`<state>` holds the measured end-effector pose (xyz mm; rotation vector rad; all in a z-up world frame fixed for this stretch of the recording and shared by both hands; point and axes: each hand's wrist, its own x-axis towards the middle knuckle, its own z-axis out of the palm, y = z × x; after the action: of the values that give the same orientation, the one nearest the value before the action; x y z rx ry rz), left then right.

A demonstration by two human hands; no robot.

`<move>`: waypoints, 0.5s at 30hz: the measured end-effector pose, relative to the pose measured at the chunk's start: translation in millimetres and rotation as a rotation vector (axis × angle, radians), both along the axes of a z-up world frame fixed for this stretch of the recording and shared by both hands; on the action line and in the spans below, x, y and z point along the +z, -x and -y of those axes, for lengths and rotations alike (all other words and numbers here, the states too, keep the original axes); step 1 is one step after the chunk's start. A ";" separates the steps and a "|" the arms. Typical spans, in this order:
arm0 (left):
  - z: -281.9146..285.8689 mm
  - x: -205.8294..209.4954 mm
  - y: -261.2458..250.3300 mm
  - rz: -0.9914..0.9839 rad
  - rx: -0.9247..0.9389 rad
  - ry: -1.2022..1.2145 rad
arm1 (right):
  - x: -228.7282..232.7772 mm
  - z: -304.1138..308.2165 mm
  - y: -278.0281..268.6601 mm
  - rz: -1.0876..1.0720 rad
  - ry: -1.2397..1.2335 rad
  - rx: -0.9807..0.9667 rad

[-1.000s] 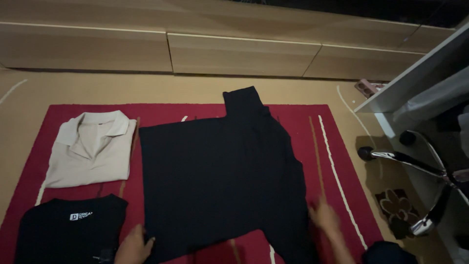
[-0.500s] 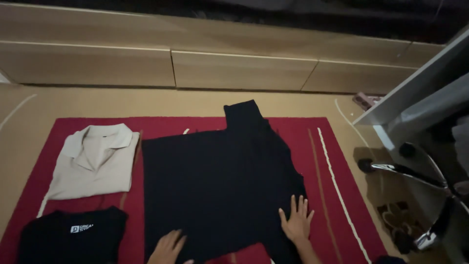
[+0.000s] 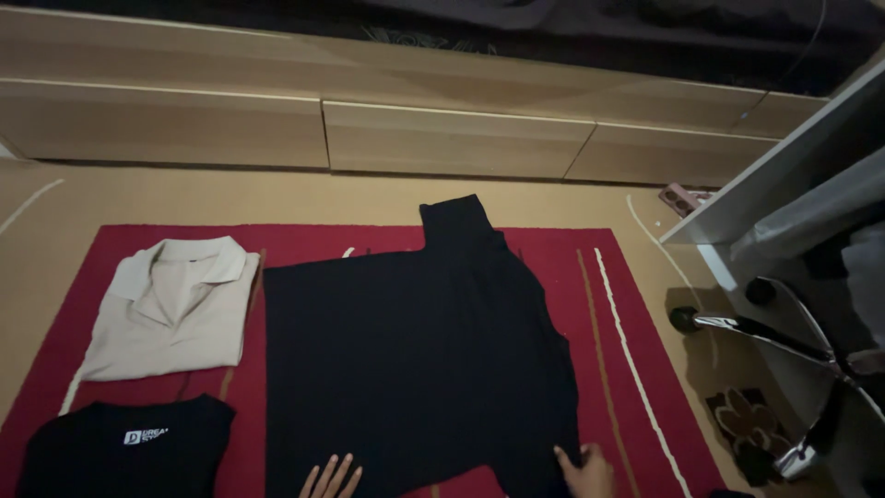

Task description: Folding various shirts and items of clothing on a rug.

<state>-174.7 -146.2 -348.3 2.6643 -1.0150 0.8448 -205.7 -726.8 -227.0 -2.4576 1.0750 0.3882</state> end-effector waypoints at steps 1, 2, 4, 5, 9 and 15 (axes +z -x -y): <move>1.6 -0.4 0.8 0.032 0.015 0.024 | -4.0 16.3 -3.5 -0.030 -0.155 -0.086; 1.4 -0.8 0.0 0.036 0.015 0.022 | 9.2 14.7 -8.5 -0.026 -0.157 -0.086; 0.2 -1.1 0.5 0.011 -0.014 -0.001 | 35.6 10.9 -15.5 -0.222 -0.592 -0.084; -1.1 2.4 0.7 0.011 -0.016 -0.004 | 24.4 15.3 -10.9 -0.222 -0.596 -0.085; -4.0 14.8 0.1 -0.121 -0.029 -0.007 | 12.9 30.1 2.3 -0.239 -1.063 -0.072; -11.5 37.1 6.3 -0.150 -0.092 -0.082 | 49.1 0.9 21.2 0.048 -2.008 0.068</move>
<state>-181.1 -134.8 -311.2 2.6760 -1.1468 0.5876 -226.9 -727.6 -177.9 -0.6459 0.1261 0.8170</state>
